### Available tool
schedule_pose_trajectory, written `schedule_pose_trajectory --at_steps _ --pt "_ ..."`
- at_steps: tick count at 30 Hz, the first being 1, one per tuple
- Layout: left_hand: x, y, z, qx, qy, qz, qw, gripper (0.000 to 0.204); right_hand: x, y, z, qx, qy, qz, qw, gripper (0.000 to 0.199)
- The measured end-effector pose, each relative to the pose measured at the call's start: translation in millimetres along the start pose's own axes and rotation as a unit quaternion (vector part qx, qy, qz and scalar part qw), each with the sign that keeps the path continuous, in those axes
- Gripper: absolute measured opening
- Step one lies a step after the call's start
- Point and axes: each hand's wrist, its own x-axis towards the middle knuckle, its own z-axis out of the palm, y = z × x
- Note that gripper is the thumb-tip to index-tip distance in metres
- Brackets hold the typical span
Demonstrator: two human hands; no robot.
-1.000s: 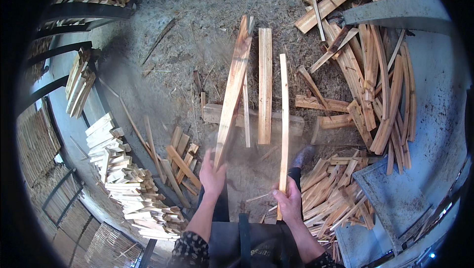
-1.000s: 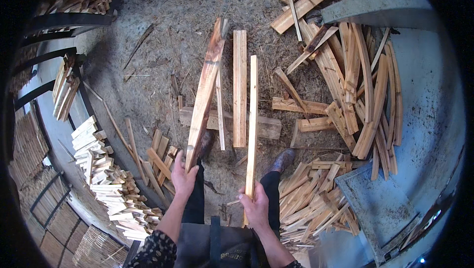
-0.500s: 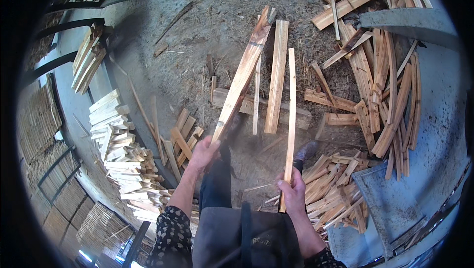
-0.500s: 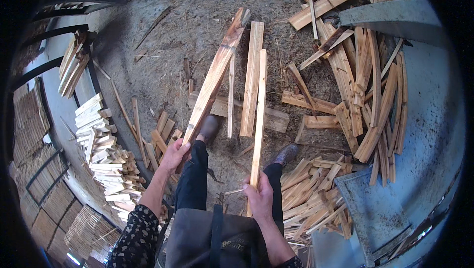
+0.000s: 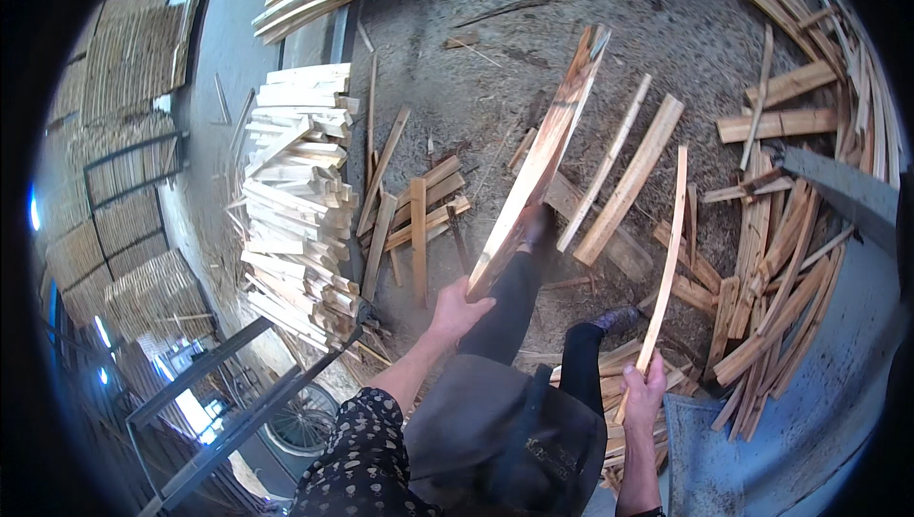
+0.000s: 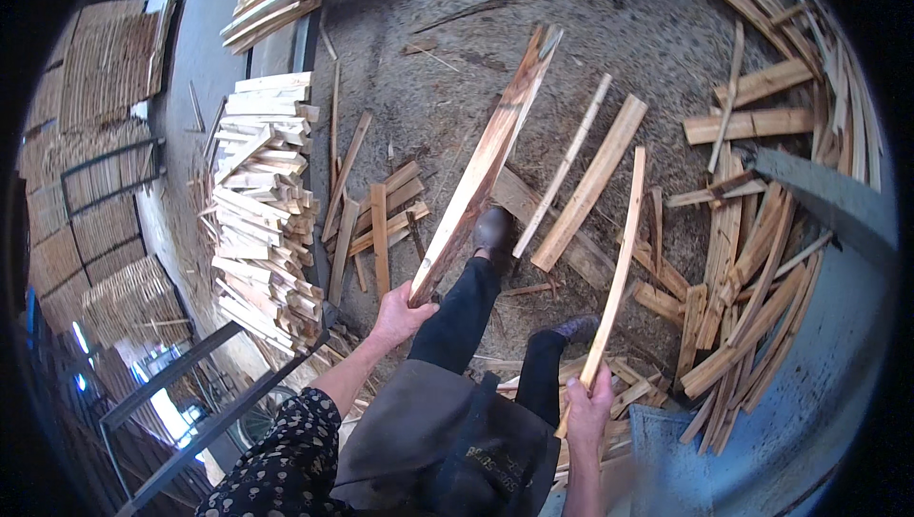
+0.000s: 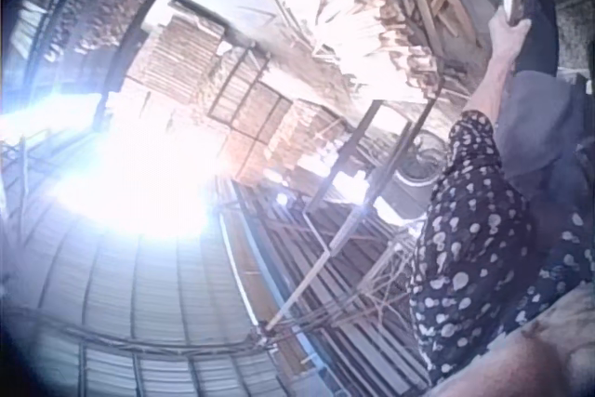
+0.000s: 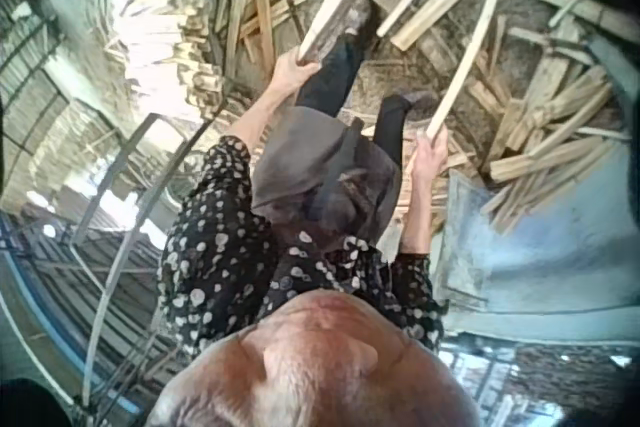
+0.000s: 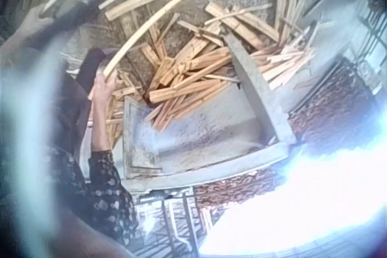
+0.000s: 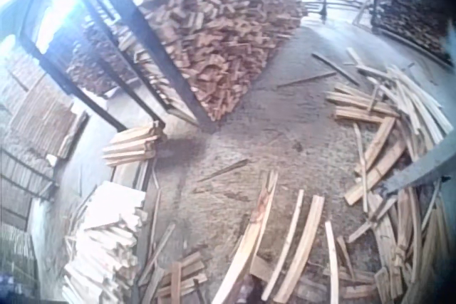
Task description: The person gathers wooden planks from a pile on the floor and stacks them onto a metal rack. The person repeatedly picks up bundles of wood and places them in an organized stack.
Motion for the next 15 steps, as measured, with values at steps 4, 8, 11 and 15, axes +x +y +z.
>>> schedule_pose_trajectory --at_steps 4,8,11,15 --pt "3 -39 -17 0.007 0.069 -0.062 0.996 0.028 4 -14 28 -0.031 -0.009 0.011 0.999 0.042" --pt "23 -99 -39 0.004 0.161 -0.072 0.984 0.025 11 -40 82 -0.044 -0.025 0.024 0.998 0.038" --pt "45 -106 -82 0.196 0.159 -0.134 0.958 0.037 17 -56 124 -0.041 -0.075 0.038 0.996 0.038" --pt "75 -108 -95 0.263 0.134 0.037 0.955 0.052 17 -66 169 -0.037 -0.161 0.022 0.986 0.045"
